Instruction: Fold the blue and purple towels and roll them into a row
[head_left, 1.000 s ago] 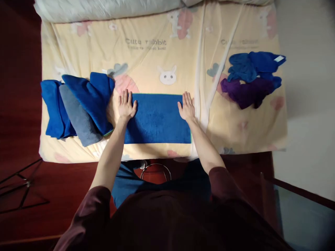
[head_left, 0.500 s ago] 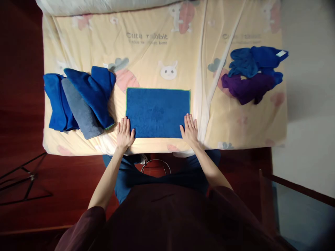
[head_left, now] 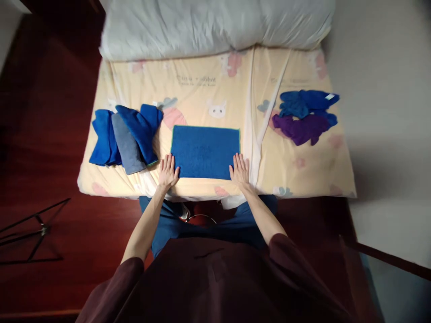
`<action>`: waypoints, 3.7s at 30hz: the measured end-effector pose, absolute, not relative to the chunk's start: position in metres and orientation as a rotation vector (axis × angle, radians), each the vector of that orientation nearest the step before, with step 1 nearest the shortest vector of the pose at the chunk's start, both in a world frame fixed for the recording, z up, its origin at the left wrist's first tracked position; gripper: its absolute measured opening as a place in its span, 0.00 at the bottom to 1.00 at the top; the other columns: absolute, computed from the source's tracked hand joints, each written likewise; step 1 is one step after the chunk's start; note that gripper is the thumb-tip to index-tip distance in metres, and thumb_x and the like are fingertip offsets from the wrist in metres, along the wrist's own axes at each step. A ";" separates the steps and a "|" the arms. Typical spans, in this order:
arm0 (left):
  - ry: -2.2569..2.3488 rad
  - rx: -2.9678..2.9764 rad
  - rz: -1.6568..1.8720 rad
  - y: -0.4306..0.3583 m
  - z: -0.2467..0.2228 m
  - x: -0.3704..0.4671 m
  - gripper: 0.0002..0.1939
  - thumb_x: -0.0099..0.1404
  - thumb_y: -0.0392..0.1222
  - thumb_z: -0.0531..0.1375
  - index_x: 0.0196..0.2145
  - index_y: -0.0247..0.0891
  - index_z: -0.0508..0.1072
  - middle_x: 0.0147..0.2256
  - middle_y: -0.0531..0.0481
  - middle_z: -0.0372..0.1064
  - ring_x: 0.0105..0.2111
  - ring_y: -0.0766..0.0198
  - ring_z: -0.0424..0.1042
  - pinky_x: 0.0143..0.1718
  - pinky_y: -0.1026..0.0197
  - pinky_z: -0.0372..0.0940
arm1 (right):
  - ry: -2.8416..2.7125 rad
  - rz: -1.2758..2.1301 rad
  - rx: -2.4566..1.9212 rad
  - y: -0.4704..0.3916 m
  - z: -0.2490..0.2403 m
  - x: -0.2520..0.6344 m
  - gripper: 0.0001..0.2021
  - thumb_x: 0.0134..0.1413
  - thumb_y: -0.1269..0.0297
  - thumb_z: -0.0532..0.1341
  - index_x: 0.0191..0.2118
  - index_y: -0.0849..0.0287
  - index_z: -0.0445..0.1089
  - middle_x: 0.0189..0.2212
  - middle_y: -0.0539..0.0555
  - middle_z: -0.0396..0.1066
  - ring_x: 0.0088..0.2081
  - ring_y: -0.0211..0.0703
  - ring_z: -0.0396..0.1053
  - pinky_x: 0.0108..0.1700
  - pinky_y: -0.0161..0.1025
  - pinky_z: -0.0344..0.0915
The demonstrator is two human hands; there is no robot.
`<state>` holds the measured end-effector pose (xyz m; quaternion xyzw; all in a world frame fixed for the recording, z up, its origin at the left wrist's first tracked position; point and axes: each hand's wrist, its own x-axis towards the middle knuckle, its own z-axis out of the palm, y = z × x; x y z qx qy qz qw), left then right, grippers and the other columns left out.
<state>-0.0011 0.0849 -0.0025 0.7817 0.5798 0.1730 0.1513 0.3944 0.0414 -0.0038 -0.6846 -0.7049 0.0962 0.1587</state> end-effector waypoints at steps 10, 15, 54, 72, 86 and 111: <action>1.286 2.478 0.304 0.055 -0.011 -0.024 0.31 0.69 0.32 0.49 0.67 0.32 0.68 0.70 0.37 0.59 0.72 0.50 0.55 0.73 0.42 0.56 | -2.228 0.261 -1.645 -0.016 -0.007 0.403 0.26 0.65 0.73 0.54 0.66 0.61 0.70 0.65 0.59 0.69 0.69 0.50 0.66 0.72 0.54 0.64; 1.435 2.399 0.252 0.070 -0.007 -0.016 0.32 0.65 0.27 0.50 0.66 0.29 0.69 0.69 0.33 0.60 0.73 0.48 0.54 0.73 0.43 0.54 | -2.191 0.283 -1.793 -0.003 -0.009 0.406 0.27 0.58 0.80 0.54 0.61 0.64 0.75 0.62 0.62 0.72 0.67 0.52 0.68 0.70 0.54 0.66; 1.626 1.799 0.894 0.020 -0.004 -0.047 0.17 0.57 0.37 0.56 0.38 0.36 0.83 0.46 0.39 0.81 0.51 0.52 0.78 0.60 0.45 0.68 | -1.408 0.734 -1.627 -0.037 -0.029 0.437 0.26 0.35 0.77 0.54 0.39 0.58 0.84 0.44 0.56 0.84 0.48 0.50 0.81 0.54 0.49 0.78; 1.638 1.719 0.919 0.026 -0.004 -0.050 0.14 0.62 0.48 0.59 0.33 0.38 0.82 0.39 0.42 0.82 0.44 0.51 0.79 0.52 0.51 0.71 | -1.334 0.750 -1.724 -0.037 -0.018 0.435 0.16 0.45 0.70 0.59 0.38 0.59 0.83 0.34 0.54 0.82 0.31 0.43 0.73 0.39 0.40 0.74; 1.730 1.595 0.905 0.024 0.000 -0.046 0.18 0.66 0.56 0.59 0.29 0.39 0.75 0.25 0.48 0.71 0.30 0.57 0.71 0.36 0.57 0.67 | -1.132 0.704 -1.713 -0.032 -0.037 0.433 0.26 0.49 0.35 0.65 0.29 0.58 0.74 0.27 0.57 0.77 0.31 0.48 0.73 0.40 0.46 0.75; 1.885 1.469 1.069 0.024 -0.006 -0.034 0.16 0.66 0.52 0.63 0.45 0.37 0.73 0.36 0.44 0.76 0.37 0.55 0.76 0.42 0.54 0.72 | -1.106 0.497 -1.866 -0.032 -0.022 0.420 0.27 0.58 0.41 0.63 0.43 0.65 0.79 0.33 0.63 0.79 0.33 0.49 0.75 0.38 0.45 0.76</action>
